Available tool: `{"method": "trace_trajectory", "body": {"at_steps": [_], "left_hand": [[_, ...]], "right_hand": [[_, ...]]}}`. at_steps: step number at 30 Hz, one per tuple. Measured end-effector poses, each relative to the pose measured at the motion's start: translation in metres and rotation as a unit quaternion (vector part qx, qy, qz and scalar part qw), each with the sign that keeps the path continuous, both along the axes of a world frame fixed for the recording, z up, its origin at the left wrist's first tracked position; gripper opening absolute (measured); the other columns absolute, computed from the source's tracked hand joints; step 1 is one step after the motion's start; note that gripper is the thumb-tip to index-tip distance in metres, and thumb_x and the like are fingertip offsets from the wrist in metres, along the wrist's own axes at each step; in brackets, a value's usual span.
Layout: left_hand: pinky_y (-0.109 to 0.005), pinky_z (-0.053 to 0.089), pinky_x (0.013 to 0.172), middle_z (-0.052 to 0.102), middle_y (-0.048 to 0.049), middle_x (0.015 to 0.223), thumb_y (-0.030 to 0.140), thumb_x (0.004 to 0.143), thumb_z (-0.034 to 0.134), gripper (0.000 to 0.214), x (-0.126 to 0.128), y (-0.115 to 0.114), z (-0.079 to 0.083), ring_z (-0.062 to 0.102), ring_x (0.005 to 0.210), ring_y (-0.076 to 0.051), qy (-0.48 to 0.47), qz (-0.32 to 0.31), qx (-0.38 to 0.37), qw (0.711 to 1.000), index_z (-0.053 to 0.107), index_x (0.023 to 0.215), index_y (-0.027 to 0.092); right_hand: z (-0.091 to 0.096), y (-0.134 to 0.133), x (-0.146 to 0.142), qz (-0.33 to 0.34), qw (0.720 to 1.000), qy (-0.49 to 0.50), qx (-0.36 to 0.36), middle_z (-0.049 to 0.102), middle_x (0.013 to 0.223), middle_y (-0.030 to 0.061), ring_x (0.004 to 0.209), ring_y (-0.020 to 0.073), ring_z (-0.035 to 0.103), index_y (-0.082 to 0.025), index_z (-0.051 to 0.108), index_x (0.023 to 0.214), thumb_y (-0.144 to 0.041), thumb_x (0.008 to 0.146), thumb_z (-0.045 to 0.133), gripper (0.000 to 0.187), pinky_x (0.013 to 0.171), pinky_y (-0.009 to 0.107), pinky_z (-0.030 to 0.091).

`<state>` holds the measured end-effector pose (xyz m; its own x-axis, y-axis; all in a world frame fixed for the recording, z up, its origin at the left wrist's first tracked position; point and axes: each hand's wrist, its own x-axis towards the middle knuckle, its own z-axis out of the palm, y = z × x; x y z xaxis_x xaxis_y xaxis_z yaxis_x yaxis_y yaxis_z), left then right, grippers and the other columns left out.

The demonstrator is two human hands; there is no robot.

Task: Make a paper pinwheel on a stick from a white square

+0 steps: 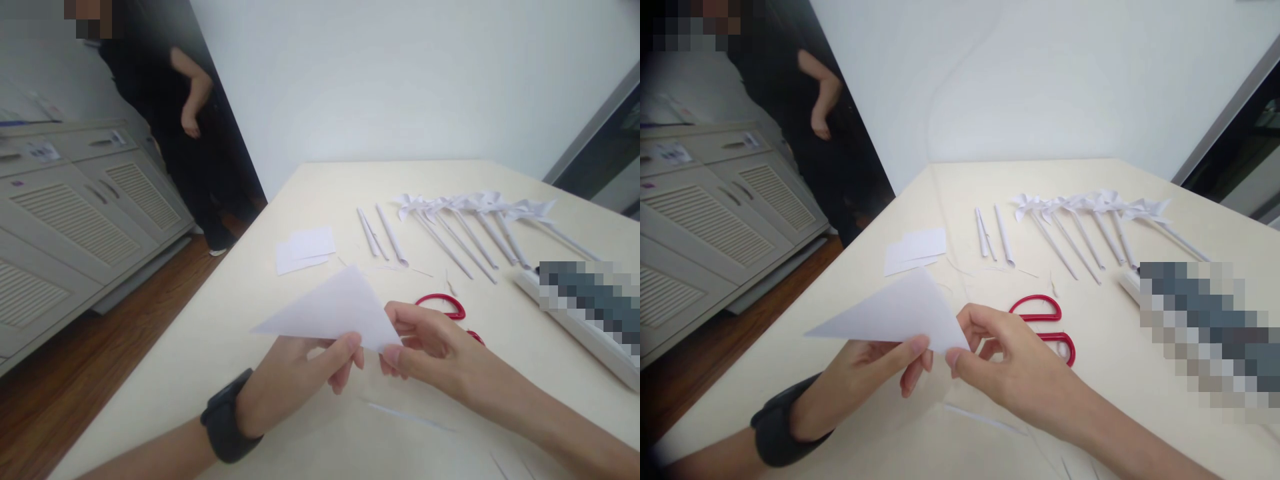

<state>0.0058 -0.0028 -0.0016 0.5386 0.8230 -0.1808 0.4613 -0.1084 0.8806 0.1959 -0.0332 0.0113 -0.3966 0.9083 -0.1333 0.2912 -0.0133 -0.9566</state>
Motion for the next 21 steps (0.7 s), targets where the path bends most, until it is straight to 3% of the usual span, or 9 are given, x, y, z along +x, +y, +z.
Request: {"method": "trace_trajectory", "body": {"at_steps": [6,12,16,21], "left_hand": [[-0.023,0.039,0.071,0.055,0.0042,0.052,0.033,0.086,0.041,0.035,0.005,-0.012,-0.004,0.058,0.063,-0.013,0.081,-0.001,0.084,0.993,0.056,0.058,0.018],[-0.021,0.04,0.073,0.053,0.0042,0.05,0.037,0.085,0.041,0.047,0.004,-0.012,-0.008,0.058,0.06,-0.012,0.115,0.032,0.073,0.99,0.044,0.041,0.018],[-0.021,0.04,0.078,0.059,0.0038,0.056,0.037,0.085,0.041,0.046,0.004,-0.01,-0.007,0.059,0.066,-0.013,0.082,0.038,0.048,0.995,0.047,0.043,0.019],[-0.025,0.042,0.068,0.048,0.0053,0.041,0.031,0.086,0.041,0.033,-0.002,-0.005,-0.004,0.052,0.05,-0.013,-0.03,0.082,0.034,0.996,0.059,0.062,0.018]], "right_hand": [[-0.01,-0.004,-0.012,-0.025,0.999,-0.039,0.009,0.059,0.072,0.0003,0.075,0.0178,0.056,-0.019,0.055,0.075,-0.017,0.079,0.046,0.009,0.072,0.03,0.043],[-0.019,0.0,-0.01,-0.067,0.997,-0.03,-0.016,0.059,0.069,0.0008,0.068,0.0163,0.055,-0.017,0.055,0.073,-0.017,0.076,0.046,0.01,0.061,0.027,0.043],[-0.019,0.003,-0.005,-0.056,0.998,-0.008,-0.028,0.057,0.065,-0.0003,0.06,0.0128,0.052,-0.017,0.054,0.072,-0.018,0.076,0.047,0.008,0.056,0.025,0.041],[-0.01,0.01,0.01,-0.087,0.996,0.012,-0.017,0.051,0.054,-0.0035,0.052,0.0108,0.047,-0.018,0.051,0.075,-0.02,0.079,0.047,0.005,0.054,0.024,0.039]]}}
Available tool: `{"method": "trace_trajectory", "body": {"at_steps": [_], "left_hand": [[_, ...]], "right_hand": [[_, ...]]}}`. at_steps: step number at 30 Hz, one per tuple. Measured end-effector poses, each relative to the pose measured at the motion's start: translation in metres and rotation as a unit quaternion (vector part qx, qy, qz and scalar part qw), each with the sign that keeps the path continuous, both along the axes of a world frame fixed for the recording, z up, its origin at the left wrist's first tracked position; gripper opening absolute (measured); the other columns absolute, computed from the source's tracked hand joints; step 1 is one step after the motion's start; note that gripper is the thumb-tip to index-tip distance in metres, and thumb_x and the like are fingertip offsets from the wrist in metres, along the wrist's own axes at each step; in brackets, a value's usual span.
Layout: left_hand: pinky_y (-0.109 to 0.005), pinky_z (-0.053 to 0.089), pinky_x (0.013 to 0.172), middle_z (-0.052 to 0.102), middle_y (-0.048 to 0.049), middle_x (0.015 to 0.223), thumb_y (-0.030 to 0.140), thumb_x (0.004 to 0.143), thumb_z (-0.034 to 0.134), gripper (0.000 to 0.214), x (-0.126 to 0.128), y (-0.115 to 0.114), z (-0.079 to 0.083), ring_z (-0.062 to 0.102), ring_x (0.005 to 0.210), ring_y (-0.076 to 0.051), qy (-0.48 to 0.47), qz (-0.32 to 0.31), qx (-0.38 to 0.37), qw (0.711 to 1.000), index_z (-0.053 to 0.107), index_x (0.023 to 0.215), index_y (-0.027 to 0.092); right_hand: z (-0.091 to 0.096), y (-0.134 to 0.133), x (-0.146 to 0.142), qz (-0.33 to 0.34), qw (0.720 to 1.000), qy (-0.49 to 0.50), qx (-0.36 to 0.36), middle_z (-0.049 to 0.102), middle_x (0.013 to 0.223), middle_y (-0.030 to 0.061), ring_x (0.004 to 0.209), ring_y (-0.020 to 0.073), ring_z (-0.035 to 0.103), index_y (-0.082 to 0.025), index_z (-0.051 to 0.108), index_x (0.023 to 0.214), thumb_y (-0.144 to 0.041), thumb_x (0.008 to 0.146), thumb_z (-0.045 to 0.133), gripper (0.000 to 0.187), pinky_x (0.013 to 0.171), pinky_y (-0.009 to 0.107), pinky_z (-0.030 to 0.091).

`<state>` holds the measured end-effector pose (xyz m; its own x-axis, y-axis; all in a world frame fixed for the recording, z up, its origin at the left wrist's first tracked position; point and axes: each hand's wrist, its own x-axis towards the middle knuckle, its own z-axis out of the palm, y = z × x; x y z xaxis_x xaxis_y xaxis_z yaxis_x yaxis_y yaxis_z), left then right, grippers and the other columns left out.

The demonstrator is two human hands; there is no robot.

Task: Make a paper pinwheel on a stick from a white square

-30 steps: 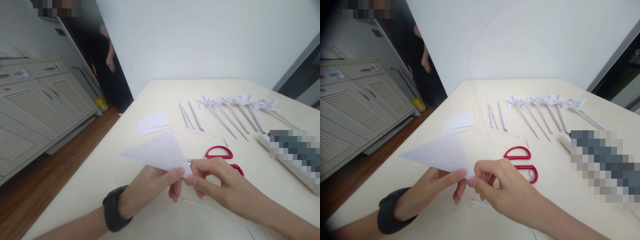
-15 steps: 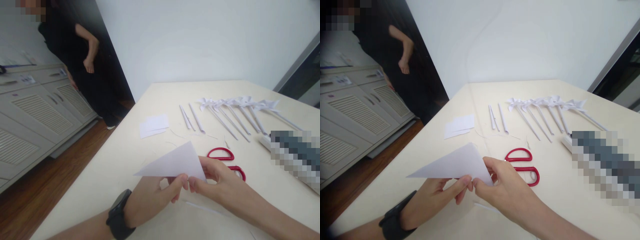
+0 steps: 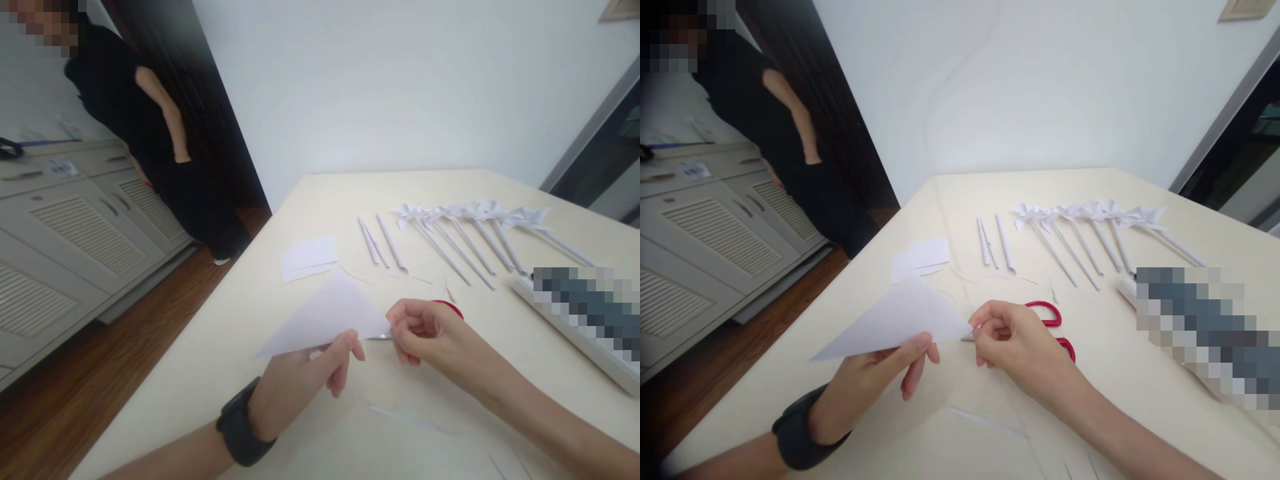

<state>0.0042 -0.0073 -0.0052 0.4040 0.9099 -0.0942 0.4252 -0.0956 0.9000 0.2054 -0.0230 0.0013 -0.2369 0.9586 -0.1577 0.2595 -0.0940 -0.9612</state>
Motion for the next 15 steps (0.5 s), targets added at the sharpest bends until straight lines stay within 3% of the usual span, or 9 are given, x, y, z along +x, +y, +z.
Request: {"method": "trace_trajectory", "body": {"at_steps": [3,5,10,15], "left_hand": [[-0.025,0.041,0.059,0.045,0.0055,0.041,0.027,0.087,0.041,0.031,-0.006,0.007,0.0,0.044,0.041,-0.01,-0.121,0.037,0.013,0.992,0.058,0.062,0.016],[-0.025,0.04,0.056,0.046,0.0053,0.041,0.025,0.087,0.042,0.03,-0.008,0.01,-0.001,0.043,0.041,-0.009,-0.147,0.032,0.001,0.989,0.058,0.063,0.016],[-0.024,0.038,0.052,0.048,0.0053,0.04,0.025,0.086,0.043,0.029,-0.005,0.006,-0.003,0.045,0.039,-0.009,-0.138,0.006,-0.028,0.99,0.057,0.062,0.015],[-0.025,0.042,0.062,0.05,0.0051,0.041,0.025,0.086,0.044,0.029,-0.003,0.0,-0.005,0.048,0.043,-0.009,-0.107,-0.022,-0.025,0.994,0.058,0.063,0.015]], "right_hand": [[0.004,0.006,0.009,-0.054,0.998,0.0,0.03,0.05,0.059,-0.003,0.052,0.0106,0.044,-0.018,0.05,0.083,-0.025,0.084,0.043,0.01,0.052,0.024,0.037],[0.005,0.007,0.009,-0.062,0.997,0.003,0.042,0.053,0.064,-0.0015,0.055,0.0108,0.046,-0.019,0.051,0.086,-0.029,0.087,0.04,0.014,0.054,0.024,0.037],[0.001,-0.005,-0.01,0.053,0.998,0.017,0.023,0.059,0.068,-0.0011,0.06,0.0105,0.051,-0.019,0.05,0.075,-0.03,0.086,0.047,0.016,0.058,0.023,0.04],[0.0,-0.017,-0.018,0.076,0.997,0.01,0.015,0.057,0.065,-0.0025,0.063,0.0113,0.052,-0.019,0.052,0.073,-0.021,0.083,0.05,0.011,0.06,0.023,0.041]]}}
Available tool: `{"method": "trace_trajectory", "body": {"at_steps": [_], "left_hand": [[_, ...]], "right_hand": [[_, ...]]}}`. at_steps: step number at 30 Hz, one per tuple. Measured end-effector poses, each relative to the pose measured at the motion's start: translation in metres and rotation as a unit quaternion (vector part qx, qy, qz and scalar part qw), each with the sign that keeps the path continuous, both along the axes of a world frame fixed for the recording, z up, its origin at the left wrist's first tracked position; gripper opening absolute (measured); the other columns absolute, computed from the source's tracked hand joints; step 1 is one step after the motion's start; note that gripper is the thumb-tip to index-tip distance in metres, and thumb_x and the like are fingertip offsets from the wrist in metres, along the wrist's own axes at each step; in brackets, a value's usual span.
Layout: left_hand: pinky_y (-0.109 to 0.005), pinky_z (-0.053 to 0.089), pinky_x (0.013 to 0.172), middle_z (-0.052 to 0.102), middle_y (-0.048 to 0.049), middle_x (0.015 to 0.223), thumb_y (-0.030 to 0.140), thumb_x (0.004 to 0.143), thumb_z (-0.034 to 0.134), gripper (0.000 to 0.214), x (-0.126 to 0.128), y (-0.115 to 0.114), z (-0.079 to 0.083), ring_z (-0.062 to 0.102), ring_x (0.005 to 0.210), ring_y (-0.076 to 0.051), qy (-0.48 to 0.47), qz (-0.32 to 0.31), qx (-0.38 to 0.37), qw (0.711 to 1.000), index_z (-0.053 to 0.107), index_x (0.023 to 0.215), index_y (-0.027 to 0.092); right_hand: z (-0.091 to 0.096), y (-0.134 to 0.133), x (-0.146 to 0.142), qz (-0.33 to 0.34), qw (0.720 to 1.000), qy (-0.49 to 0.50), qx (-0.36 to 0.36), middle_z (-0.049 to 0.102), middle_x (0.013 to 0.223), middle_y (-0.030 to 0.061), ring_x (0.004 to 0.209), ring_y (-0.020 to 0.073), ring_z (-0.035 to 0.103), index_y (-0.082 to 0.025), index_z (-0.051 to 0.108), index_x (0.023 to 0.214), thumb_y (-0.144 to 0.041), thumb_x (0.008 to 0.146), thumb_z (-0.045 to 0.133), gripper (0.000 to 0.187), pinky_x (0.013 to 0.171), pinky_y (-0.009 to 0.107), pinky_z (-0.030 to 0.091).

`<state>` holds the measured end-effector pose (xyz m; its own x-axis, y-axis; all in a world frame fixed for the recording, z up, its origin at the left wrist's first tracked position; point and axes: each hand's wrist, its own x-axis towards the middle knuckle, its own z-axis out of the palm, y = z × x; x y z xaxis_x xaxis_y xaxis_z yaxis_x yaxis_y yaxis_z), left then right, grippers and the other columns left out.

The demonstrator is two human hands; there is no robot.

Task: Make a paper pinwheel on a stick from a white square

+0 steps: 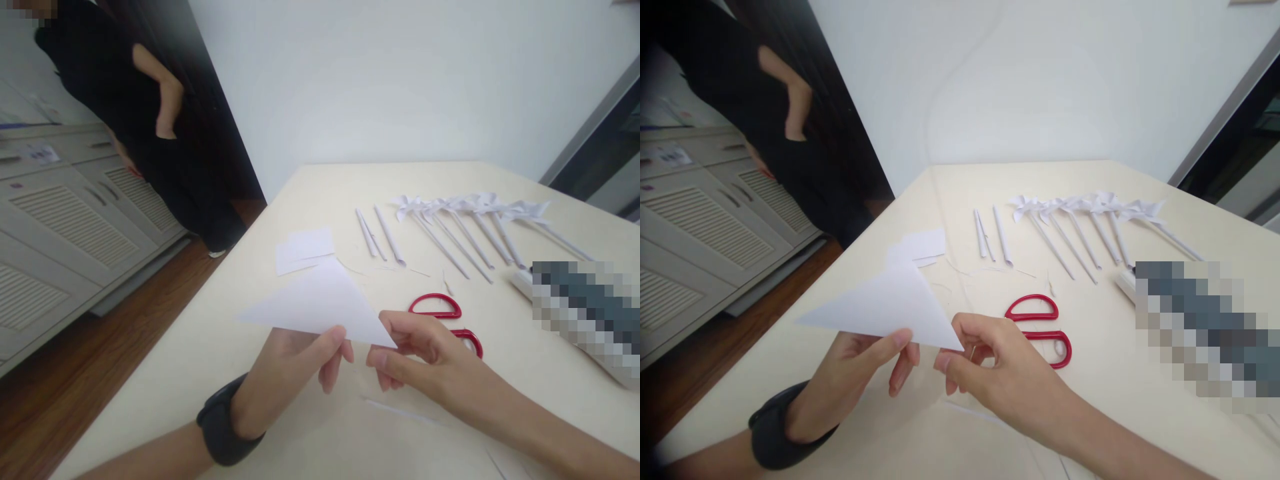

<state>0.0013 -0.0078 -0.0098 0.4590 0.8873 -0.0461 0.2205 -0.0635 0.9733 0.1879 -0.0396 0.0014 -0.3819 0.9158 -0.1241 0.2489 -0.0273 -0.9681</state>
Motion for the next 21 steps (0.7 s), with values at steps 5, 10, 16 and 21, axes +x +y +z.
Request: {"method": "trace_trajectory", "body": {"at_steps": [5,10,16,21], "left_hand": [[-0.025,0.041,0.055,0.05,0.0037,0.043,0.027,0.085,0.042,0.03,-0.001,0.001,0.001,0.047,0.042,-0.01,0.016,-0.005,-0.004,1.0,0.055,0.06,0.016],[-0.026,0.044,0.064,0.05,0.0021,0.046,0.028,0.086,0.038,0.036,0.0,-0.002,0.002,0.053,0.052,-0.013,0.083,-0.05,0.028,0.995,0.05,0.053,0.017],[-0.022,0.043,0.068,0.052,0.0016,0.05,0.028,0.086,0.038,0.042,0.003,-0.005,0.005,0.056,0.059,-0.013,0.134,-0.124,0.022,0.983,0.047,0.046,0.017],[-0.023,0.042,0.073,0.049,0.0036,0.045,0.031,0.084,0.042,0.04,0.003,0.0,0.006,0.054,0.057,-0.013,0.136,-0.074,-0.026,0.988,0.047,0.046,0.019]], "right_hand": [[0.004,0.001,0.003,0.002,1.0,0.008,-0.006,0.06,0.069,-0.0017,0.066,0.0113,0.054,-0.019,0.05,0.068,-0.026,0.087,0.046,0.021,0.063,0.023,0.042],[0.0,-0.001,0.0,-0.001,1.0,-0.011,0.007,0.058,0.065,-0.0015,0.064,0.0112,0.054,-0.018,0.052,0.068,-0.025,0.088,0.043,0.023,0.06,0.022,0.042],[0.001,-0.006,-0.007,0.011,0.998,-0.054,0.041,0.058,0.065,-0.0024,0.063,0.0106,0.053,-0.019,0.052,0.065,-0.023,0.088,0.043,0.025,0.057,0.021,0.042],[0.011,0.01,0.026,0.049,0.945,-0.261,0.191,0.061,0.079,0.0002,0.072,0.0143,0.055,-0.022,0.059,0.077,-0.024,0.088,0.043,0.02,0.063,0.026,0.04]]}}
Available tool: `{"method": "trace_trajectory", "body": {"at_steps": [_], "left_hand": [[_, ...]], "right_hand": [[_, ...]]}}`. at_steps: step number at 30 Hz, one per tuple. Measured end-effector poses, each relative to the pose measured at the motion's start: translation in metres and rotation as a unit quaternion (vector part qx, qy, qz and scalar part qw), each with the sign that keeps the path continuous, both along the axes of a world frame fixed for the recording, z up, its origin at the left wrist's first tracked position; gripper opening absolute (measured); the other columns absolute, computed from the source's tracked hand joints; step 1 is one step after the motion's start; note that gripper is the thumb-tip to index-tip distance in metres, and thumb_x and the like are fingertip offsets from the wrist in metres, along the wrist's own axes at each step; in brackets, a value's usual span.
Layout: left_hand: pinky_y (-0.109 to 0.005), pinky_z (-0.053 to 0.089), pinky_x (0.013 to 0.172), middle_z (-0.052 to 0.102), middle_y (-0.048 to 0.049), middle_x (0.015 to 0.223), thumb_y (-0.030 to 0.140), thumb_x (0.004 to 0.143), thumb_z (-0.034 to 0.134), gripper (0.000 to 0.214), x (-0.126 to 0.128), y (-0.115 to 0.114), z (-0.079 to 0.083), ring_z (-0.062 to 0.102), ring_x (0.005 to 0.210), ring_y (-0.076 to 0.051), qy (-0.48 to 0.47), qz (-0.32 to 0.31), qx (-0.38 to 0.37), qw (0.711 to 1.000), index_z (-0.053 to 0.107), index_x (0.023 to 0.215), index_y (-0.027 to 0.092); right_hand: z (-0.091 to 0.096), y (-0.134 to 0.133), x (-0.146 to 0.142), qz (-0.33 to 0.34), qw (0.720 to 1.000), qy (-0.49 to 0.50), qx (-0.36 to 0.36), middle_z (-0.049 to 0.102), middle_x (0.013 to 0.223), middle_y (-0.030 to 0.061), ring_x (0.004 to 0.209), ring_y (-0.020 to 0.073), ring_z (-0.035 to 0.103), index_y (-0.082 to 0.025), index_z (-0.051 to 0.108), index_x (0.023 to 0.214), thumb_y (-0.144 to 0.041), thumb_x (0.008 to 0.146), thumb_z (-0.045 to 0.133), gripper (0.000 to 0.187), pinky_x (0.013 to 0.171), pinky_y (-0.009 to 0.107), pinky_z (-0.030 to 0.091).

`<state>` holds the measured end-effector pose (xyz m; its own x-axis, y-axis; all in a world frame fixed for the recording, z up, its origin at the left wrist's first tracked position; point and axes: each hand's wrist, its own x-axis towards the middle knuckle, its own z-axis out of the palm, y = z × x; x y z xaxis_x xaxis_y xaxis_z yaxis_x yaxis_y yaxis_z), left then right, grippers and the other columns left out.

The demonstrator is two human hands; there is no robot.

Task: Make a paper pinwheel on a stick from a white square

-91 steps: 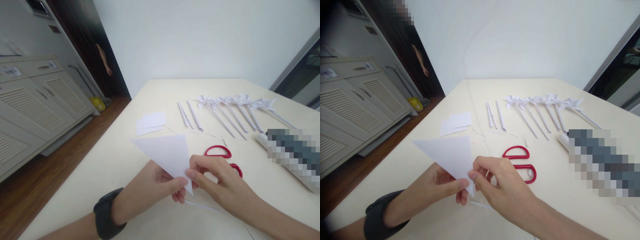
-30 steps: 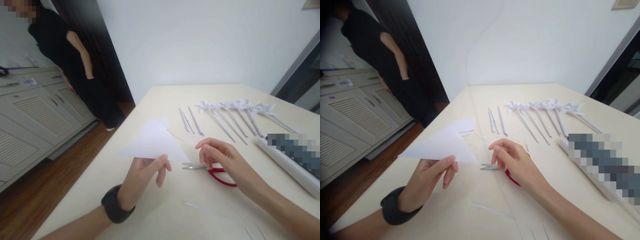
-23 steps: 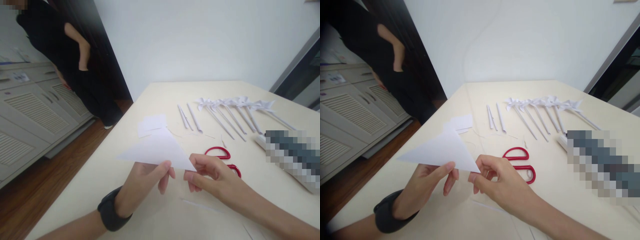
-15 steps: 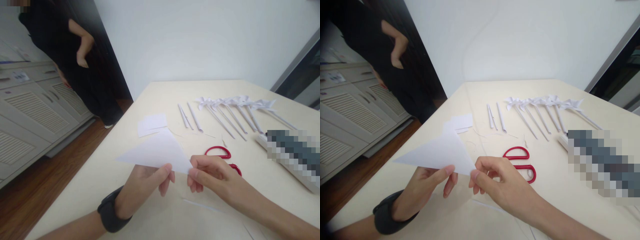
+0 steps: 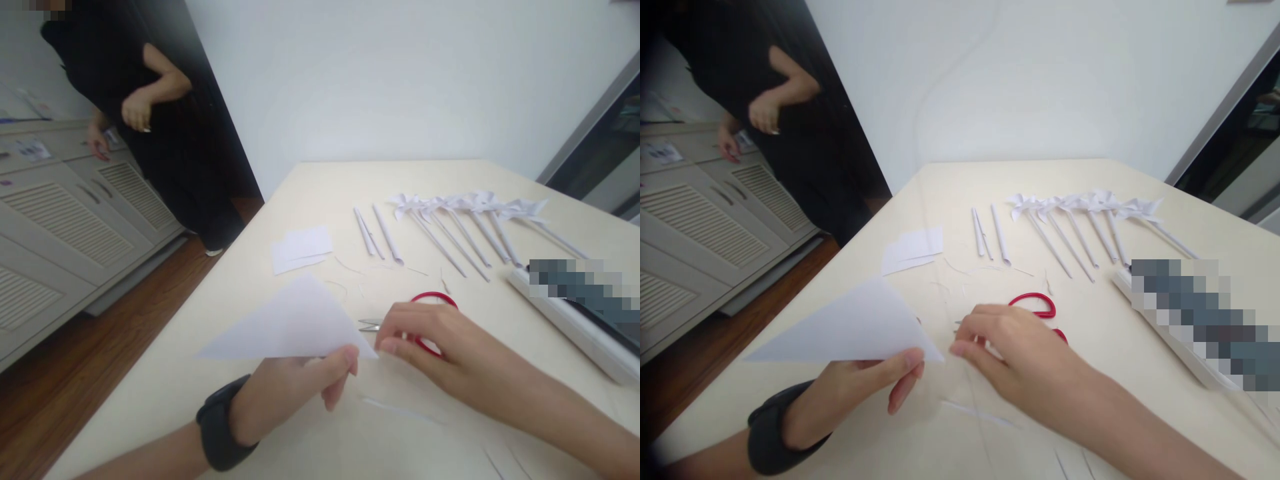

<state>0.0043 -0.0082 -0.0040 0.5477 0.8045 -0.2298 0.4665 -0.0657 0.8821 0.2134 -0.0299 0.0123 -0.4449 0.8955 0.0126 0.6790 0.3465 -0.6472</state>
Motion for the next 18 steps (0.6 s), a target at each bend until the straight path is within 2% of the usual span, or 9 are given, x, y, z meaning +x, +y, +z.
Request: {"method": "trace_trajectory", "body": {"at_steps": [2,5,9,12,16,18], "left_hand": [[-0.023,0.041,0.074,0.048,0.0032,0.045,0.035,0.085,0.041,0.044,-0.002,0.002,-0.002,0.052,0.057,-0.014,-0.009,0.021,-0.019,1.0,0.046,0.044,0.019],[-0.023,0.04,0.069,0.048,0.002,0.048,0.037,0.086,0.038,0.047,-0.005,0.005,-0.007,0.049,0.056,-0.013,-0.038,0.033,-0.038,0.998,0.044,0.042,0.019],[-0.024,0.041,0.067,0.047,0.0032,0.046,0.034,0.084,0.041,0.041,-0.008,0.006,-0.011,0.046,0.052,-0.013,-0.07,0.047,-0.048,0.995,0.046,0.047,0.019],[-0.024,0.041,0.071,0.047,0.0039,0.045,0.031,0.085,0.042,0.039,-0.009,0.006,-0.013,0.046,0.052,-0.012,-0.077,0.053,-0.026,0.995,0.047,0.047,0.019],[-0.023,0.04,0.083,0.046,0.0035,0.044,0.023,0.085,0.041,0.041,-0.011,0.005,-0.013,0.054,0.061,-0.013,-0.086,0.044,0.006,0.995,0.047,0.045,0.019],[-0.023,0.039,0.086,0.046,0.003,0.044,0.02,0.085,0.041,0.042,-0.011,0.005,-0.012,0.057,0.07,-0.014,-0.098,0.044,0.024,0.994,0.047,0.043,0.019]], "right_hand": [[0.001,0.009,0.023,-0.02,0.988,-0.139,0.057,0.059,0.086,0.0042,0.077,0.0179,0.055,-0.021,0.06,0.082,-0.017,0.082,0.047,0.014,0.067,0.029,0.04],[-0.005,0.02,0.047,-0.018,0.984,-0.174,0.044,0.058,0.088,0.007,0.078,0.0208,0.055,-0.021,0.061,0.089,-0.011,0.076,0.051,0.02,0.068,0.032,0.04],[-0.02,0.025,0.051,-0.008,0.985,-0.171,0.022,0.057,0.082,0.0057,0.073,0.0202,0.055,-0.02,0.061,0.085,-0.014,0.072,0.055,0.016,0.065,0.031,0.041],[-0.024,0.026,0.047,-0.016,0.987,-0.158,0.007,0.057,0.082,0.0058,0.07,0.0198,0.055,-0.02,0.059,0.082,-0.018,0.074,0.055,0.01,0.063,0.031,0.041],[-0.016,0.024,0.05,-0.027,0.99,-0.14,-0.025,0.059,0.081,0.0057,0.068,0.0186,0.055,-0.02,0.057,0.086,-0.023,0.077,0.053,0.01,0.059,0.029,0.042],[-0.01,0.024,0.049,-0.028,0.993,-0.084,-0.077,0.059,0.084,0.005,0.071,0.0182,0.056,-0.021,0.054,0.089,-0.024,0.079,0.052,0.011,0.058,0.028,0.044]]}}
